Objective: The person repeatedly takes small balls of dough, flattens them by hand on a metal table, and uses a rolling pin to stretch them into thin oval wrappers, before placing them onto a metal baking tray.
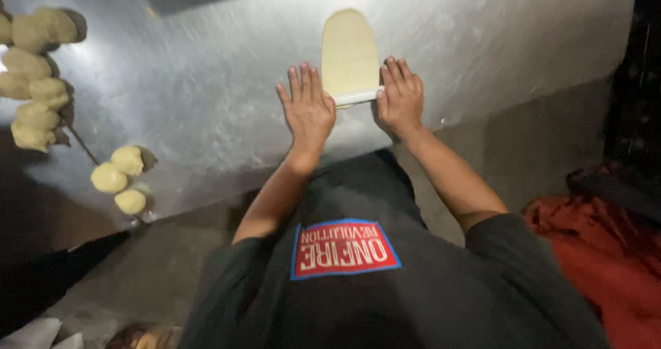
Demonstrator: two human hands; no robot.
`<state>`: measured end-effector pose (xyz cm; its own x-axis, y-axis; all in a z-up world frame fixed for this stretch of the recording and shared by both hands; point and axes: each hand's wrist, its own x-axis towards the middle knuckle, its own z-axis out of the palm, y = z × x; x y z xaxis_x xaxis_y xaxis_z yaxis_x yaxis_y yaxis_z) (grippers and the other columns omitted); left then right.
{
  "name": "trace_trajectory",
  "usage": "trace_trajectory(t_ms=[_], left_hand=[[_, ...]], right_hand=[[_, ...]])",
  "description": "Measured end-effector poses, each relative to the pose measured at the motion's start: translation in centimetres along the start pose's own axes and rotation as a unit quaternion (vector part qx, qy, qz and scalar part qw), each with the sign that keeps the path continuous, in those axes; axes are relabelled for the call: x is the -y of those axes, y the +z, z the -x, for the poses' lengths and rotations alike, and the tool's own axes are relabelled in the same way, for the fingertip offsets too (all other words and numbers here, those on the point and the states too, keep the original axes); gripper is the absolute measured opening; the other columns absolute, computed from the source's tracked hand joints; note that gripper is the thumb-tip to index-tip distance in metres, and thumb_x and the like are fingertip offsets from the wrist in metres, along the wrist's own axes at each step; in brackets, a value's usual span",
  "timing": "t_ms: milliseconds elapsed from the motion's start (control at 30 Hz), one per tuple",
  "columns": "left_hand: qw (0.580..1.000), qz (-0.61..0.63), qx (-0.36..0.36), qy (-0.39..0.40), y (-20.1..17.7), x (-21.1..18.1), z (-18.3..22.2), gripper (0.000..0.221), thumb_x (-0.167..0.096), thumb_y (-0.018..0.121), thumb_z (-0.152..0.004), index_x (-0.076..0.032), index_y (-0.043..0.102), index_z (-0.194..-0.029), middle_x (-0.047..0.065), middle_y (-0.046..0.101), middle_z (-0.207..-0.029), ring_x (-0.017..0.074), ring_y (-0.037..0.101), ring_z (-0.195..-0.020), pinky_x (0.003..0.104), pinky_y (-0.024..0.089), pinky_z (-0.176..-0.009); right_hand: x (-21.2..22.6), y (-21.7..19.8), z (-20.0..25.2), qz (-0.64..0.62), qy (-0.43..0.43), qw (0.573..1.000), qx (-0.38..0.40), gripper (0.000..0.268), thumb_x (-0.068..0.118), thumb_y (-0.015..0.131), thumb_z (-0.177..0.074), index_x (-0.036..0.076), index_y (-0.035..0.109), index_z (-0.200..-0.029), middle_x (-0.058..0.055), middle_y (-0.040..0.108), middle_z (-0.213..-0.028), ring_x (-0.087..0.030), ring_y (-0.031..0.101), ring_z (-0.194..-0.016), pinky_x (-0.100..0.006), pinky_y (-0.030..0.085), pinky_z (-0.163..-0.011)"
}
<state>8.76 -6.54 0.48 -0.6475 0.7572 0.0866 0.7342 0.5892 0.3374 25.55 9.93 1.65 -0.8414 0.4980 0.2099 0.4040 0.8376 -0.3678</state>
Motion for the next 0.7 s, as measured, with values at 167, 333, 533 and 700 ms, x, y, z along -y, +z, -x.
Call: trace_trajectory(t_ms=[167, 333, 533, 700], left_hand=[[0.999, -0.001, 0.022, 0.031, -0.7, -0.2, 6.1, 0.059, -0.030, 0.058, -0.105, -0.002, 0.049, -0.155, 0.015, 0.040, -0.166, 0.0372, 0.027, -0.158, 0.069, 0.009, -0.124], [0.996, 0.042, 0.072, 0.020, -2.1, 0.2, 4.1, 0.064, -0.039, 0.060, -0.099, -0.003, 0.049, -0.150, 0.018, 0.034, -0.164, 0.0392, 0.024, -0.154, 0.080, 0.001, -0.113], [0.996, -0.005, -0.075, 0.049, 0.7, 2.4, -12.2, 0.047, -0.028, 0.055, -0.105, -0.006, 0.057, -0.146, 0.015, 0.049, -0.153, 0.0393, 0.039, -0.145, 0.076, 0.006, -0.118], [0.998, 0.034, -0.016, -0.057, 1.5, 3.6, -23.0, 0.033, -0.032, 0.058, -0.102, -0.009, 0.073, -0.084, 0.016, 0.071, -0.081, 0.0363, 0.067, -0.074, 0.056, 0.049, -0.086]], right_hand=[[0.7, -2.6, 3.9, -0.028, -0.055, 0.996, 0.061, 0.046, 0.023, 0.070, -0.092, 0.000, 0.064, -0.131, -0.020, 0.062, -0.138, -0.041, 0.053, -0.129, -0.056, 0.038, -0.105], [-1.7, -2.6, 2.1, -0.012, -0.127, 0.991, 0.039, 0.038, 0.012, 0.070, -0.095, 0.013, 0.067, -0.133, -0.012, 0.063, -0.119, -0.031, 0.057, -0.117, -0.050, 0.038, -0.103], [-3.8, 0.8, -10.2, -0.061, -0.047, 0.996, 0.048, 0.040, 0.016, 0.069, -0.095, 0.006, 0.065, -0.134, -0.015, 0.060, -0.119, -0.033, 0.053, -0.117, -0.053, 0.032, -0.103], [-6.6, -0.7, -19.4, -0.091, -0.077, 0.992, 0.045, 0.038, 0.018, 0.069, -0.101, 0.003, 0.064, -0.136, -0.015, 0.059, -0.122, -0.034, 0.053, -0.118, -0.052, 0.033, -0.106]])
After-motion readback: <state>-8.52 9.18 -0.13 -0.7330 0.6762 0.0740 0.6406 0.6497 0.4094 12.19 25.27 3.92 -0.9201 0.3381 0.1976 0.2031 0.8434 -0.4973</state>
